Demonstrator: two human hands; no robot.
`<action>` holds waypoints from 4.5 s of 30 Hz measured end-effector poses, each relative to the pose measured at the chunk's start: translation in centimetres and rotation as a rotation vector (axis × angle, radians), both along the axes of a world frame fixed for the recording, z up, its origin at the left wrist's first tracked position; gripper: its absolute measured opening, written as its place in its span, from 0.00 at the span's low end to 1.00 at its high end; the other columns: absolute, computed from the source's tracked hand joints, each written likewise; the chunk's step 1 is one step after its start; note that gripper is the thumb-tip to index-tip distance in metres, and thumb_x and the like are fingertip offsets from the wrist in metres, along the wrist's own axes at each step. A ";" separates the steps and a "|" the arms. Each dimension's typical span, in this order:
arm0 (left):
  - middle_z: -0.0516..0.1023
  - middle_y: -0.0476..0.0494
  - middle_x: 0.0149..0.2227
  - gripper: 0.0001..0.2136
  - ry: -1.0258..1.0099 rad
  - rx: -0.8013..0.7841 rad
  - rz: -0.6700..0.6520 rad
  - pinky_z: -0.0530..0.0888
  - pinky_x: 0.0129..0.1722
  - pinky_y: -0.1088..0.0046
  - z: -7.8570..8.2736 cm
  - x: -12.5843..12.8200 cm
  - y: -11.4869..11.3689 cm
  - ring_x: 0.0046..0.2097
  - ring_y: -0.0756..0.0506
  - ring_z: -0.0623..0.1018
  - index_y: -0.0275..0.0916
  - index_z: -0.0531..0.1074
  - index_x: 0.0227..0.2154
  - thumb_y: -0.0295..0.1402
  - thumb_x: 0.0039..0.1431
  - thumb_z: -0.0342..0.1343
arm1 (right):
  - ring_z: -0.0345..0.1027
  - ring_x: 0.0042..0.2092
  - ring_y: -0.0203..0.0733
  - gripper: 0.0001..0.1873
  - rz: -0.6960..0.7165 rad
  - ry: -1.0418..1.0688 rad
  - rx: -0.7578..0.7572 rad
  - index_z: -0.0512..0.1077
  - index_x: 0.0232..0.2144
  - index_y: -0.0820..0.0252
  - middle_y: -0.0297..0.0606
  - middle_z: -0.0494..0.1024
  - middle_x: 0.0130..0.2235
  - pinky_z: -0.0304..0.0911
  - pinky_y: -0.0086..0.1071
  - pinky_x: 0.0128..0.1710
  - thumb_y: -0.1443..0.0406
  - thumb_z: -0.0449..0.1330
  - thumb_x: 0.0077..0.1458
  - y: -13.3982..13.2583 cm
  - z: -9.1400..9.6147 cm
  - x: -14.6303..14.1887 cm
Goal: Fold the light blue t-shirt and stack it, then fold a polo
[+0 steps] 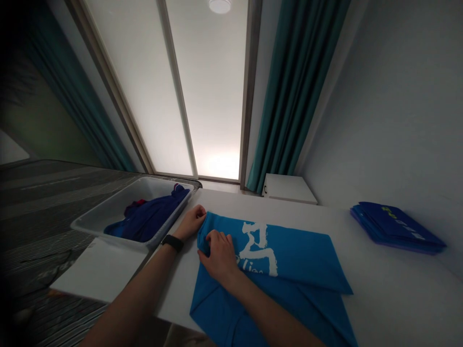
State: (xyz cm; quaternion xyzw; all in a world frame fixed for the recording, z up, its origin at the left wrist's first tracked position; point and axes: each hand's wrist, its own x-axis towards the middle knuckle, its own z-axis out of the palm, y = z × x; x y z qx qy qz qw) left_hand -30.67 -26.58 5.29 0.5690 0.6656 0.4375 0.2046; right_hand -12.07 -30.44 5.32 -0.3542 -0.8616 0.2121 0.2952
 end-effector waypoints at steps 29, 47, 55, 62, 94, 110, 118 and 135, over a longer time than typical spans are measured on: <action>0.79 0.47 0.29 0.11 0.262 -0.177 0.135 0.65 0.35 0.71 -0.1 -0.6 0.1 0.34 0.44 0.76 0.39 0.74 0.34 0.39 0.58 0.51 | 0.61 0.58 0.44 0.13 0.381 -0.119 0.170 0.70 0.49 0.57 0.39 0.73 0.55 0.54 0.44 0.59 0.68 0.54 0.61 -1.2 -0.1 0.9; 0.78 0.46 0.31 0.10 0.466 -0.100 0.041 0.65 0.36 0.70 0.2 0.4 -1.4 0.35 0.44 0.76 0.40 0.72 0.38 0.34 0.63 0.47 | 0.42 0.68 0.46 0.28 0.542 -0.260 0.069 0.55 0.65 0.58 0.40 0.55 0.67 0.38 0.51 0.67 0.56 0.46 0.67 -1.0 0.0 2.2; 0.76 0.46 0.32 0.09 0.556 -0.048 0.034 0.69 0.39 0.68 0.0 0.2 -1.5 0.37 0.44 0.76 0.39 0.72 0.40 0.30 0.61 0.48 | 0.37 0.69 0.43 0.30 0.569 -0.296 -0.123 0.48 0.67 0.57 0.38 0.46 0.69 0.32 0.45 0.68 0.54 0.39 0.68 0.3 2.1 3.6; 0.74 0.39 0.48 0.15 0.772 0.133 -0.061 0.69 0.52 0.59 1.5 4.0 -3.0 0.50 0.40 0.72 0.38 0.70 0.50 0.31 0.63 0.47 | 0.37 0.69 0.44 0.32 0.264 -0.362 -0.107 0.48 0.68 0.58 0.39 0.48 0.69 0.33 0.46 0.67 0.50 0.36 0.67 3.9 2.3 9.3; 0.56 0.45 0.67 0.27 0.933 -0.111 -0.294 0.52 0.65 0.50 -1.2 5.3 -2.7 0.67 0.38 0.56 0.48 0.56 0.64 0.50 0.66 0.41 | 0.37 0.69 0.44 0.38 -0.113 -0.408 -0.171 0.46 0.68 0.62 0.41 0.46 0.69 0.32 0.44 0.67 0.47 0.32 0.64 8.8 -2.9 20.1; 0.59 0.41 0.66 0.26 0.892 0.065 -0.693 0.54 0.64 0.53 2.0 19.4 -0.7 0.66 0.38 0.59 0.44 0.55 0.64 0.47 0.67 0.42 | 0.68 0.37 0.45 0.25 -0.558 0.092 -0.081 0.68 0.53 0.64 0.44 0.77 0.39 0.64 0.40 0.44 0.61 0.46 0.58 10.4 -3.4 29.7; 0.63 0.35 0.63 0.29 0.827 0.156 -0.794 0.57 0.62 0.50 -0.2 27.3 0.7 0.63 0.36 0.62 0.41 0.56 0.63 0.49 0.62 0.47 | 0.70 0.42 0.47 0.22 -0.707 -0.039 -0.054 0.71 0.48 0.63 0.45 0.77 0.40 0.62 0.41 0.48 0.63 0.45 0.56 9.1 -5.9 30.5; 0.63 0.35 0.62 0.29 0.783 0.171 -0.762 0.55 0.63 0.50 -2.1 27.8 0.7 0.63 0.35 0.61 0.41 0.58 0.62 0.49 0.61 0.50 | 0.73 0.37 0.44 0.24 -0.701 0.092 -0.387 0.65 0.54 0.60 0.38 0.78 0.34 0.64 0.35 0.41 0.57 0.47 0.59 3.5 -4.5 31.0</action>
